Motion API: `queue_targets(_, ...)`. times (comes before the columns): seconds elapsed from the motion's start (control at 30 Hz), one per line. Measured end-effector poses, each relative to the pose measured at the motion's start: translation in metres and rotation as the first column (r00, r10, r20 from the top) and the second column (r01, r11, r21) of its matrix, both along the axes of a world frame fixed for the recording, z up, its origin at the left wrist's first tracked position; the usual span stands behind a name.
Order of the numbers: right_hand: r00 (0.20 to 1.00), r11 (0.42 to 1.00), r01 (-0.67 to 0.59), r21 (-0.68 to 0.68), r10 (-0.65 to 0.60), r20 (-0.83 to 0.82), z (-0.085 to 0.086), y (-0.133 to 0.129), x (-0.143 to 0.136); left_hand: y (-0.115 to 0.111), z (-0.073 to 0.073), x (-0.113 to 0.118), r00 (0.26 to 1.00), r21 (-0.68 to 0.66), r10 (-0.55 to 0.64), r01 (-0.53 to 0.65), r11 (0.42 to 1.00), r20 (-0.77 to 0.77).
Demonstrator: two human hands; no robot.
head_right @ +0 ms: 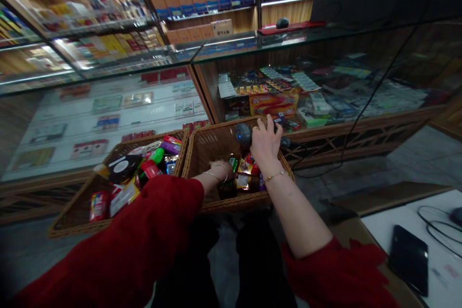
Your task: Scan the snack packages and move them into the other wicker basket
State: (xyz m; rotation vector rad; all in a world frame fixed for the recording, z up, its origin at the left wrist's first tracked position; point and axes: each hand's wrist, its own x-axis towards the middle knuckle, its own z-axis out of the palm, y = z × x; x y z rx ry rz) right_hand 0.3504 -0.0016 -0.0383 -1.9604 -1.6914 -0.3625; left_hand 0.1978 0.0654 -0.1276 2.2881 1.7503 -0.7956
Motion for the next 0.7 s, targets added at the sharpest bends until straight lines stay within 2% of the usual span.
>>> queue_targets(0.2,1.000,1.000,0.005,-0.011,-0.005,-0.001,0.000,0.000,-0.001,-0.005,0.003,0.003,1.000,0.003,-0.001,0.001,1.000,0.000)
queue_targets(0.33,1.000,1.000,-0.003,0.013,0.003,-0.013,0.000,-0.001,-0.002,-0.004,0.014,0.002,1.000,0.022,0.005,-0.005,1.000,0.010)
queue_targets(0.47,0.999,1.000,-0.004,0.023,0.005,-0.041,0.001,-0.002,-0.001,-0.003,0.036,-0.001,0.999,0.097,-0.006,0.002,0.995,0.037)
queue_targets(0.7,0.997,0.997,0.052,0.050,-0.048,-0.062,0.001,-0.003,0.000,-0.013,0.095,-0.007,0.984,0.327,-0.151,0.111,0.939,0.098)
